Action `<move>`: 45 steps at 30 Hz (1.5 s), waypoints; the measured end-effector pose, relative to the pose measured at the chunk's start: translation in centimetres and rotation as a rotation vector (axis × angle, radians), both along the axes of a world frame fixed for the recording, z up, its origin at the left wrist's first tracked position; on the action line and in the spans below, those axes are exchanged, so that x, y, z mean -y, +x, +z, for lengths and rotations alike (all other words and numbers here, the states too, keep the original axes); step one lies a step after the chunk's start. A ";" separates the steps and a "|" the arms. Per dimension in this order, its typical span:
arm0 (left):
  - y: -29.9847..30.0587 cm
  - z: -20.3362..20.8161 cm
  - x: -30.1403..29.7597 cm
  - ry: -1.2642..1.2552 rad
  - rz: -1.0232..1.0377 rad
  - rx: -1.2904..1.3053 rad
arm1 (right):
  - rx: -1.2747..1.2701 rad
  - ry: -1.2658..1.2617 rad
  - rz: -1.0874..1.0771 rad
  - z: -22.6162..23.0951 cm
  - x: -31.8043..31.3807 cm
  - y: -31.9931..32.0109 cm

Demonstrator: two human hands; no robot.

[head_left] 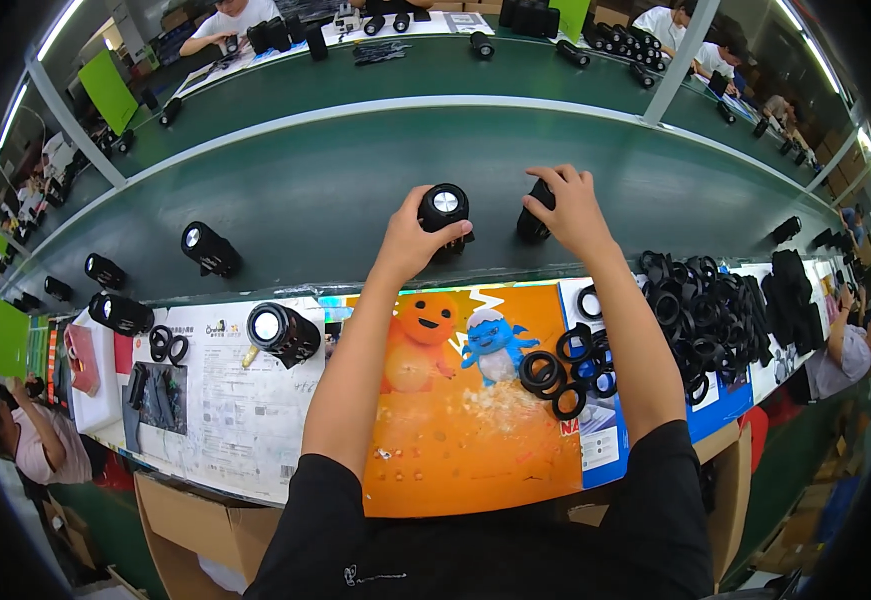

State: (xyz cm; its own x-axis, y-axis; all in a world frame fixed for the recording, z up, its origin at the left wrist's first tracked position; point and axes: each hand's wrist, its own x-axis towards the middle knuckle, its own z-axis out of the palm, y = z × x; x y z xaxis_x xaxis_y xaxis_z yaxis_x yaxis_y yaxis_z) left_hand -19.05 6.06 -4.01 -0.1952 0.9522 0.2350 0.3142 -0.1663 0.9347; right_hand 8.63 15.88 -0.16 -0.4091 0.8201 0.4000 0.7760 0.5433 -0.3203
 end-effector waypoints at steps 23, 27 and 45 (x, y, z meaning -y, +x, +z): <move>2.3 -2.4 13.1 0.254 -0.057 1.124 | -0.449 -0.270 0.279 -5.6 23.5 -7.6; 1.6 -3.7 13.0 0.200 -0.258 1.162 | -0.498 -0.322 0.285 -6.1 24.3 -7.6; 2.3 -4.6 13.7 0.110 -0.381 1.077 | -0.785 -0.594 0.340 -8.4 24.2 -7.2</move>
